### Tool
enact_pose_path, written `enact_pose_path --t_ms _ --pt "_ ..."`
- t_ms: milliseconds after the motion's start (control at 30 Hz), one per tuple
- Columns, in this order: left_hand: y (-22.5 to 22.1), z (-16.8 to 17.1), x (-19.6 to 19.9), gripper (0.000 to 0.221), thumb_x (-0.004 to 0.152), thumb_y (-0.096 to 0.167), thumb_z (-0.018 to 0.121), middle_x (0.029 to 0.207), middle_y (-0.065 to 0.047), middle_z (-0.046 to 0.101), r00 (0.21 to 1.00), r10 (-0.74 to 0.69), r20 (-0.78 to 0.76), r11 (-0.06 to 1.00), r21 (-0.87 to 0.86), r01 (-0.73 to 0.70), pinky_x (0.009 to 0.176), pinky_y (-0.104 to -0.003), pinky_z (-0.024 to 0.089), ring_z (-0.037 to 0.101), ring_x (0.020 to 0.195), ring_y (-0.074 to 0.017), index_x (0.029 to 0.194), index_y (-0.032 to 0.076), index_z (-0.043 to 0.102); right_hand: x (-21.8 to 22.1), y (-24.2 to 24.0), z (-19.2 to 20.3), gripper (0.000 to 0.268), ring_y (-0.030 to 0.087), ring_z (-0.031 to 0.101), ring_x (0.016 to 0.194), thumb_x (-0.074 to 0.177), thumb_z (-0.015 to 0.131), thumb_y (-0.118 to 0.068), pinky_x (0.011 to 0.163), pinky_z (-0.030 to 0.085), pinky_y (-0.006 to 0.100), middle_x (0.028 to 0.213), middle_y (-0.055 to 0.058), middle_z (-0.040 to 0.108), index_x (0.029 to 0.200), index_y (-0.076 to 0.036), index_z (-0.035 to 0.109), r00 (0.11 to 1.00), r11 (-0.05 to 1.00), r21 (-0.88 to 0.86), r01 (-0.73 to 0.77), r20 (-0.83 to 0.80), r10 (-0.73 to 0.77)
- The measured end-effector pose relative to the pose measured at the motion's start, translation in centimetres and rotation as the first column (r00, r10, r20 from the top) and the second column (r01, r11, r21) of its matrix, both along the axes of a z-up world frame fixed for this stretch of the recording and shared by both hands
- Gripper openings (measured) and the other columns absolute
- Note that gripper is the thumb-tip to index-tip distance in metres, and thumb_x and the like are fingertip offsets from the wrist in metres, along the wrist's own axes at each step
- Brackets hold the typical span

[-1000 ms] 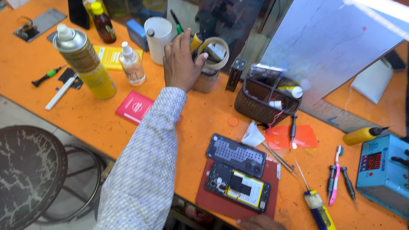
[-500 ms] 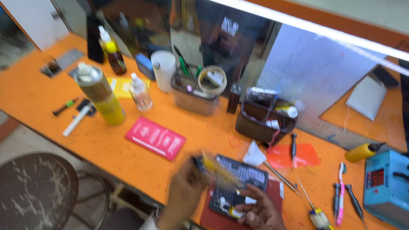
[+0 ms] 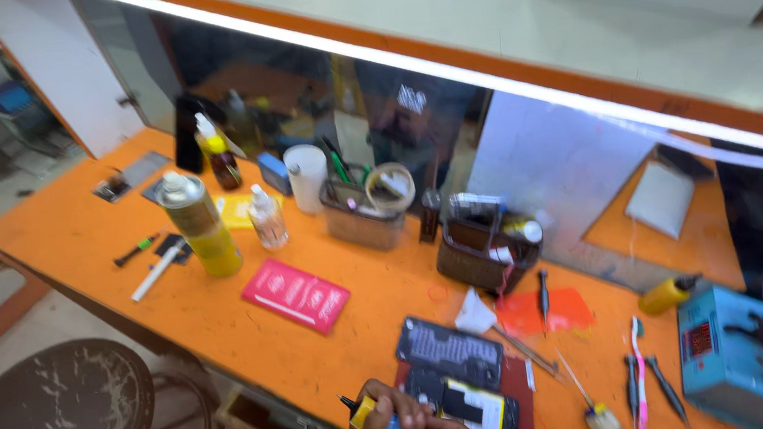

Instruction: The person applies adhesive from a tube to the frame of a mobile phone, presses the back cover onto the device, wipes it with a cloth, and then tests the phone screen.

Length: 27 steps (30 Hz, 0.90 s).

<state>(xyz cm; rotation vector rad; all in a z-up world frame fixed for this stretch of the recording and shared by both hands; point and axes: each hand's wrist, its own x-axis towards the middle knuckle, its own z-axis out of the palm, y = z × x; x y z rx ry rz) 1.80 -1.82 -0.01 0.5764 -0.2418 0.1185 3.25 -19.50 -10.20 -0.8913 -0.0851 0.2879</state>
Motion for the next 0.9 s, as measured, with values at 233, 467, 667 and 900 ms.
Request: enact_pose_path --t_ms 233,467,667,900 --pt "-0.9 1.1 -6.1 0.027 0.104 0.032 0.061 0.111 -0.014 0.063 0.997 0.072 -0.036 0.884 0.465 -0.047 0.103 -0.04 0.048 0.059 0.11 -0.0229 0.101 0.006 0.053 -9.4 -1.8 11.8 0.057 0.031 0.063 0.12 0.105 0.057 -0.034 0.097 0.053 0.043 0.136 0.022 0.06 0.144 0.006 0.045 0.923 0.9 0.406 -0.159 -0.262 0.281" --pt "-2.4 1.7 -7.1 0.037 0.099 0.035 0.072 0.123 -0.012 0.06 0.997 -0.072 -0.013 0.844 0.533 0.068 0.101 -0.037 0.051 0.059 0.116 -0.0217 0.113 0.006 0.055 -9.8 -3.3 10.4 0.049 0.021 0.065 0.087 0.107 0.067 -0.025 0.073 0.054 0.035 0.109 0.016 0.067 0.144 0.004 0.055 0.936 0.985 0.046 -0.169 -0.305 0.175" --pt "2.1 3.1 1.3 0.041 0.094 0.037 0.071 0.118 -0.006 0.068 0.998 0.015 -0.065 0.31 0.949 0.057 0.098 -0.035 0.055 0.069 0.114 -0.0206 0.125 0.011 0.063 -4.5 -10.7 13.5 0.046 0.022 0.069 0.094 0.096 0.073 -0.01 0.084 0.058 0.035 0.113 0.014 0.069 0.138 0.003 0.057 0.969 0.948 -0.201 0.246 0.025 -0.246" --pt "0.8 5.3 13.6 0.07 0.07 0.039 0.086 0.122 -0.01 0.061 0.94 -0.251 0.231 -0.497 0.803 -0.33 0.09 -0.057 0.041 0.049 0.116 -0.0354 0.128 0.01 0.061 -4.9 -13.5 15.9 0.041 0.023 0.067 0.089 0.101 0.071 -0.009 0.073 0.054 0.035 0.115 0.017 0.07 0.137 0.008 0.059 0.875 0.792 -0.382 0.476 0.109 -0.472"
